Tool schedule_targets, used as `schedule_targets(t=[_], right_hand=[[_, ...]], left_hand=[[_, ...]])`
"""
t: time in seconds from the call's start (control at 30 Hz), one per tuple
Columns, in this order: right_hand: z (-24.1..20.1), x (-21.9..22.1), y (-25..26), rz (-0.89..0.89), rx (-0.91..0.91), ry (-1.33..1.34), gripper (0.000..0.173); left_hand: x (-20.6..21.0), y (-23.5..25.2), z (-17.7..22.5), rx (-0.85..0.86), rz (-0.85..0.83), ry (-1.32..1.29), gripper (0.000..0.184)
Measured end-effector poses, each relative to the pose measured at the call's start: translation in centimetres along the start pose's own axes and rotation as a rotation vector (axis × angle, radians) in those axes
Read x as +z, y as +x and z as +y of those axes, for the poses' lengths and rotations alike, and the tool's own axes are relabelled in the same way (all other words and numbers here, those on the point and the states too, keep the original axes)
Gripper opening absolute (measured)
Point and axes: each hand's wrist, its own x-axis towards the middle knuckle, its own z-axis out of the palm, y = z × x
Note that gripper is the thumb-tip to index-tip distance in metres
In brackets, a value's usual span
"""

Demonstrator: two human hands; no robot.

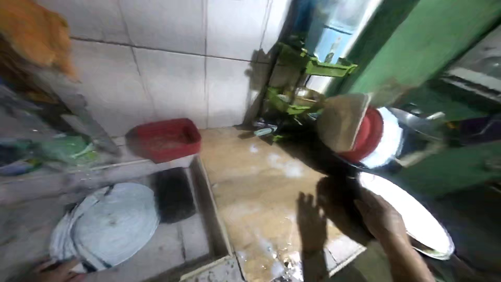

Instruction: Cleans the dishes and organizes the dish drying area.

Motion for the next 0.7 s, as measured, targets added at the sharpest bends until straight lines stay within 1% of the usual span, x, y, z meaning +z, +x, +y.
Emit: schedule_targets(t=[0.03, 0.07, 0.1, 0.13, 0.17, 0.23, 0.3, 0.33, 0.37, 0.43, 0.47, 0.53, 0.6, 0.7], right_hand=[[-2.5, 0.8, 0.0, 0.026, -0.094, 0.041, 0.043], [-5.6, 1.8, -0.3, 0.029, -0.185, 0.090, 0.043], [-9.4, 2.9, -0.9, -0.020, -0.255, 0.152, 0.044], [-13.4, 4.4, -1.9, -0.088, -0.334, 0.224, 0.044], [-17.5, 6.0, -3.3, -0.173, -0.410, 0.300, 0.043], [-25.8, 9.3, -6.8, -0.443, -0.519, 0.389, 0.043], [-33.4, 11.7, -10.8, -0.740, -0.634, 0.390, 0.048], [-36.8, 12.6, -12.7, -0.846, -0.703, 0.401, 0.051], [-39.8, 13.4, -14.6, -0.912, -0.776, 0.435, 0.053], [-44.3, 15.0, -17.9, -0.942, -0.918, 0.511, 0.059], [-46.0, 15.8, -19.0, -0.963, -0.975, 0.521, 0.063], [-48.1, 17.2, -20.1, -0.943, -1.056, 0.509, 0.066], [-49.4, 18.3, -18.7, -0.891, -1.072, 0.428, 0.062], [-51.1, 20.4, -13.7, -0.714, -0.970, 0.251, 0.059]], left_hand=[[-0.8, 1.0, -2.5, 0.236, -0.103, -0.070, 0.058], [1.0, -0.9, 1.2, -0.010, 0.043, -0.062, 0.055], [3.1, -2.5, 5.7, -0.227, 0.184, -0.107, 0.055], [4.3, -3.0, 8.7, -0.360, 0.278, -0.152, 0.056], [4.7, -2.9, 10.1, -0.394, 0.333, -0.197, 0.057], [4.5, -2.6, 10.7, -0.327, 0.359, -0.252, 0.057], [4.8, -2.1, 9.8, -0.265, 0.389, -0.284, 0.054], [4.9, -1.9, 9.5, -0.245, 0.418, -0.296, 0.053], [4.9, -2.0, 9.8, -0.240, 0.436, -0.314, 0.053], [4.2, -3.0, 11.3, -0.240, 0.438, -0.350, 0.053], [3.6, -3.4, 11.7, -0.234, 0.447, -0.337, 0.054], [1.7, -4.0, 12.4, -0.219, 0.455, -0.262, 0.054], [-0.1, -4.1, 13.0, -0.193, 0.477, -0.226, 0.052], [-1.1, -4.0, 14.4, -0.159, 0.473, -0.278, 0.052]])
